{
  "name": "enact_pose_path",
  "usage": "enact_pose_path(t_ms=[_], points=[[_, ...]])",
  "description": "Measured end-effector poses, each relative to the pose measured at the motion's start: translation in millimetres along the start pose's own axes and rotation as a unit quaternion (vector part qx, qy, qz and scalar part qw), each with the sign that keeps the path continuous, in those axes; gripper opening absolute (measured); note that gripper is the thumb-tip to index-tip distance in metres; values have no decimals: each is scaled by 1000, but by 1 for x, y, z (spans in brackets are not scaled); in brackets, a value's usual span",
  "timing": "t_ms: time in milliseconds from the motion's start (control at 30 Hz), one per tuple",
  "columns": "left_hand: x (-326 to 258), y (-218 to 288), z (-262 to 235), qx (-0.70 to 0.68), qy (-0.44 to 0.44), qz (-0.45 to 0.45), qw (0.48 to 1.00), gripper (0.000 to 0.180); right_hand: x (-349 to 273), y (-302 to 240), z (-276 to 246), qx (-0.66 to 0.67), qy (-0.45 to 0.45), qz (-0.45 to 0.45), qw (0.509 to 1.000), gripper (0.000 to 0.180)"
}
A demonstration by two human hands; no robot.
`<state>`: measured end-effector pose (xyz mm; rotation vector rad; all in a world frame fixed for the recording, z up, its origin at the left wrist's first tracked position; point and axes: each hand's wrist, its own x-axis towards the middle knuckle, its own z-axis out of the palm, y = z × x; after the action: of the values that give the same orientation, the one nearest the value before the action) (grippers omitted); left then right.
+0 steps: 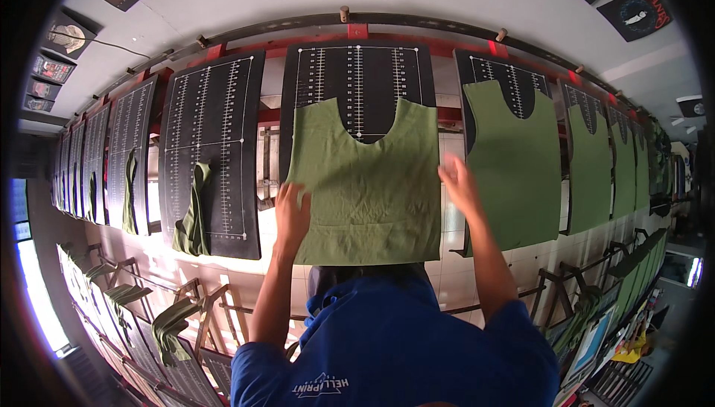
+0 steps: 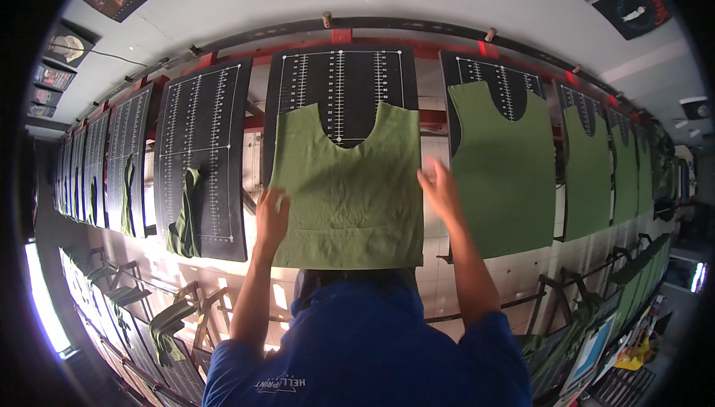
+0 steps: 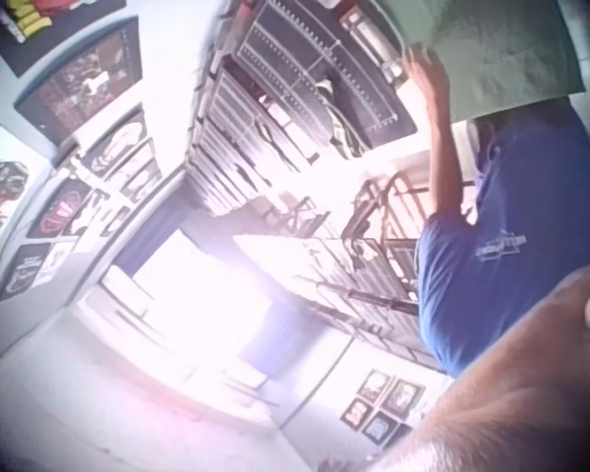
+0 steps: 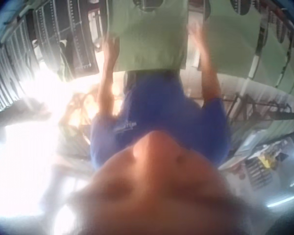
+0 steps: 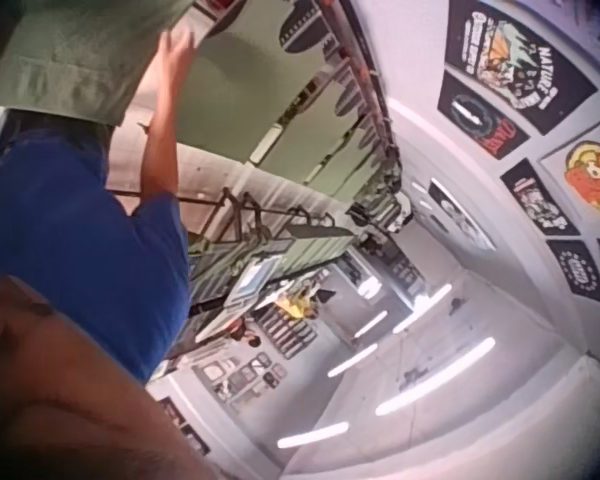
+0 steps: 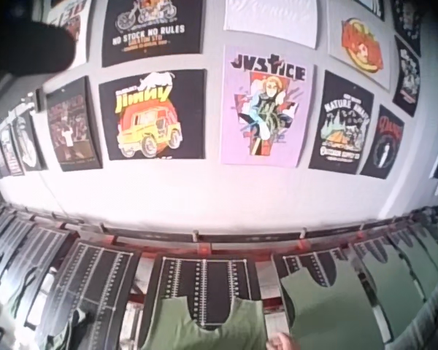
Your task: The person repeatedly picks up green tank tops from a pile, unfolds them, and places them onto a black alignment board with measurement markings. They smooth the fabric with their hands to align it with the board's guides before removing it and repeating the process with the next item.
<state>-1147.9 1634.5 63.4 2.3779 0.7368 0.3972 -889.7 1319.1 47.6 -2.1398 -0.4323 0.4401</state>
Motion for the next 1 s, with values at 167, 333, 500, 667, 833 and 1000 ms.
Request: enact_pose_path(t_ms=[167, 333, 500, 667, 833, 1000], points=[[125, 19, 57, 65, 55, 66, 994, 22, 130, -5, 17, -197, 84, -7, 977, 36], [177, -19, 67, 195, 77, -49, 977, 27, 138, -13, 29, -200, 83, -24, 976, 27], [190, -29, 64, 28, -26, -130, 991, 35, 139, -13, 25, -56, 53, -49, 996, 33], [194, -40, 43, 38, 87, -55, 994, 46, 152, -22, 20, -139, 122, -27, 982, 38], [205, -12, 46, 120, 40, 115, 985, 51, 158, -42, 37, -225, 130, -311, 914, 45], [215, -3, 68, 108, -23, 142, 984, 41, 167, -53, 49, -291, 46, -312, 903, 36]])
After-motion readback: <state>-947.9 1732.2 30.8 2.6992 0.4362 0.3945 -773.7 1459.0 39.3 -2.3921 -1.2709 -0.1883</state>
